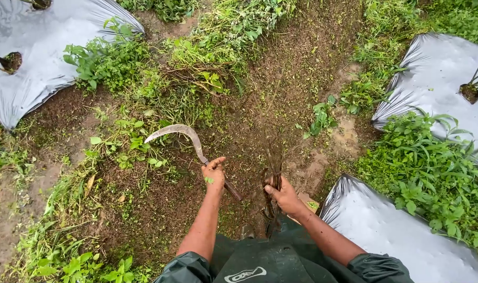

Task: Chopping papaya plant stalks with a sickle and clearing weeds in an agricultural field.

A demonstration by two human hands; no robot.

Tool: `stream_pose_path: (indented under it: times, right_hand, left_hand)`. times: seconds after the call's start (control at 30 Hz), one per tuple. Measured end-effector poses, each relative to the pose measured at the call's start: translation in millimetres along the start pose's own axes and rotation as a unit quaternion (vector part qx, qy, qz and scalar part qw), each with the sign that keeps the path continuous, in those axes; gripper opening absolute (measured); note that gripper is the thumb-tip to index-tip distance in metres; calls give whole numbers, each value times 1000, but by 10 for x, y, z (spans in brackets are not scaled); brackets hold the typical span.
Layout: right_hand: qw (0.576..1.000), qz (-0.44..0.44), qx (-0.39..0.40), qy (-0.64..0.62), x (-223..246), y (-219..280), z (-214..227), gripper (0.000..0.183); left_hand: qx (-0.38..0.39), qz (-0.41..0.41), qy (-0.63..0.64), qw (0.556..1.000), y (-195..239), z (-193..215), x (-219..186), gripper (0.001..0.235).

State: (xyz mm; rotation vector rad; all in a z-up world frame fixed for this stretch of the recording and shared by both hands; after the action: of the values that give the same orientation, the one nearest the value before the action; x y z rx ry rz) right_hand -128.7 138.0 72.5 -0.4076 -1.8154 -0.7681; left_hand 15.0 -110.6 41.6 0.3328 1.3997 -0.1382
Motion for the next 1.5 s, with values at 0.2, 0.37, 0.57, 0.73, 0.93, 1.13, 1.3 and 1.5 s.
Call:
stream_pose_path:
  times: [0.2,0.37,0.57,0.73,0.93,1.13,1.3,1.5]
  right_hand:
    - [986,56,-138,-75,275,-416,585,19]
    - [970,47,-180,-155,176,-745,648,37]
    - [948,10,-158,-278,496,-490,285,13]
    - [928,35,-179,-325,319,-593,525,12]
    - [935,-29,-211,-284,-705,-833,1078,66]
    - [973,-103,-188,-87,592,0,220,94]
    - [969,-107,-199,-98,-213,-261,548,84]
    - [968,-23,-175,-178,-171,-205,545,19]
  left_hand:
    - [98,-32,-143,984,516,309,-240,36]
    - [242,-73,-149,956,1047,-158,-209,46]
    - [292,-110,-228,922,1328,-504,-376,43]
    - [319,-101,-300,893,1341,-648,-328,38]
    - [390,-95,-392,828,1508,-782,-598,44]
    - [432,-31,-345,833,1580,-758,-692,37]
    - [444,-148,-401,787,1640,-836,-775,38]
    - [414,-5,-380,827,1701,-802,-757,43]
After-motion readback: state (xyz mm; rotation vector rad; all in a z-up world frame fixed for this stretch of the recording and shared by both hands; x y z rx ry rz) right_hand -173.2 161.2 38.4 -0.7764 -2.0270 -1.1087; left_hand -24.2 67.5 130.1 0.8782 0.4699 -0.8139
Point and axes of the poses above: each hand's wrist, its own y-axis away from the middle knuckle, its own z-axis out of the back of the hand, x = y × z, the point moved 8 cm from there along -y, towards the middle knuckle, and after that the axes turned 4 degrees about -z, right-handed, at the moved point
